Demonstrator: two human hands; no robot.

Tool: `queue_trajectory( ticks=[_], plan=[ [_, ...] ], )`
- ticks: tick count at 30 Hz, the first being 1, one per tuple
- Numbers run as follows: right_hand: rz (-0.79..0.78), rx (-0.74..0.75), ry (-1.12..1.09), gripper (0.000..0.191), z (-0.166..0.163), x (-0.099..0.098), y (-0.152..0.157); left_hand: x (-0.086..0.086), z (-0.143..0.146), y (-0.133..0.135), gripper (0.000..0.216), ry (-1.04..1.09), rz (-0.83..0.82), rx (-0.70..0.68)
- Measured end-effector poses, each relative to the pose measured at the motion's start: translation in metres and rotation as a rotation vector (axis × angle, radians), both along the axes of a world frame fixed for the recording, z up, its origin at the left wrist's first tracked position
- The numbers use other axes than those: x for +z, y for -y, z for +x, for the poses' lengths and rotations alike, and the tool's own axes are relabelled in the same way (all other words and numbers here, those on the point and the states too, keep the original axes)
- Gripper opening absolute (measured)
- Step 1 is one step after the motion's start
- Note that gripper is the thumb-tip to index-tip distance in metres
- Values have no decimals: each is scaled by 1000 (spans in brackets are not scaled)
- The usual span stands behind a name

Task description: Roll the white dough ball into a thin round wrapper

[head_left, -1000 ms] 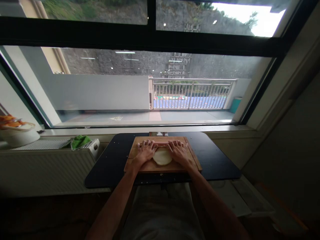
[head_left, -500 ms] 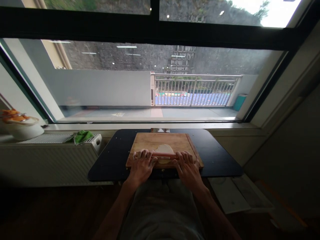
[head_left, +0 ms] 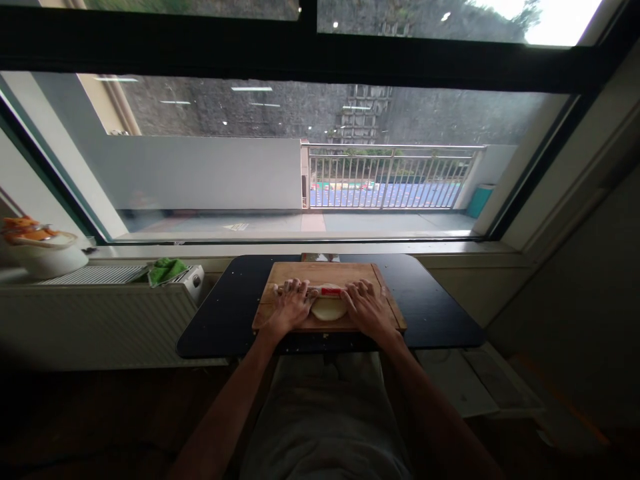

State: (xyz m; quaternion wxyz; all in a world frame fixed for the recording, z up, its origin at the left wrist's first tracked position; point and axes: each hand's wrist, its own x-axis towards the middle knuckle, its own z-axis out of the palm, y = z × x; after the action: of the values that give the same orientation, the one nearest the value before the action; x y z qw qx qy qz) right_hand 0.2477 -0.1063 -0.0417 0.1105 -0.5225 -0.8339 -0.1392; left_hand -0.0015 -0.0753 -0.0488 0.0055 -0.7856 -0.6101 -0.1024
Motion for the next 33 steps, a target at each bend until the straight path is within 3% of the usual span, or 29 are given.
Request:
queue_trajectory(
  ticks=[3, 7, 11, 18, 25, 29, 33],
  plan=[
    [-60, 37, 45, 48, -1, 14, -18, 4, 3, -13, 58, 4, -34, 19],
    [-141, -84, -18, 45, -6, 28, -33, 8, 6, -29, 56, 32, -46, 46],
    [-153, -154, -48, 43, -11, 22, -32, 6, 6, -31, 54, 23, -14, 36],
    [-12, -133, -209, 42, -9, -7, 11, -8, -8, 12, 48, 30, 108, -61],
    [-24, -166, -211, 43, -12, -7, 59, -12, -16, 60, 49, 91, 166, -58],
    [-22, -155, -223, 44, -11, -6, 62, -16, -17, 68, 49, 104, 196, -57],
    [-4, -143, -209, 43, -9, -7, 49, -14, -14, 60, 50, 99, 163, -43]
  ],
)
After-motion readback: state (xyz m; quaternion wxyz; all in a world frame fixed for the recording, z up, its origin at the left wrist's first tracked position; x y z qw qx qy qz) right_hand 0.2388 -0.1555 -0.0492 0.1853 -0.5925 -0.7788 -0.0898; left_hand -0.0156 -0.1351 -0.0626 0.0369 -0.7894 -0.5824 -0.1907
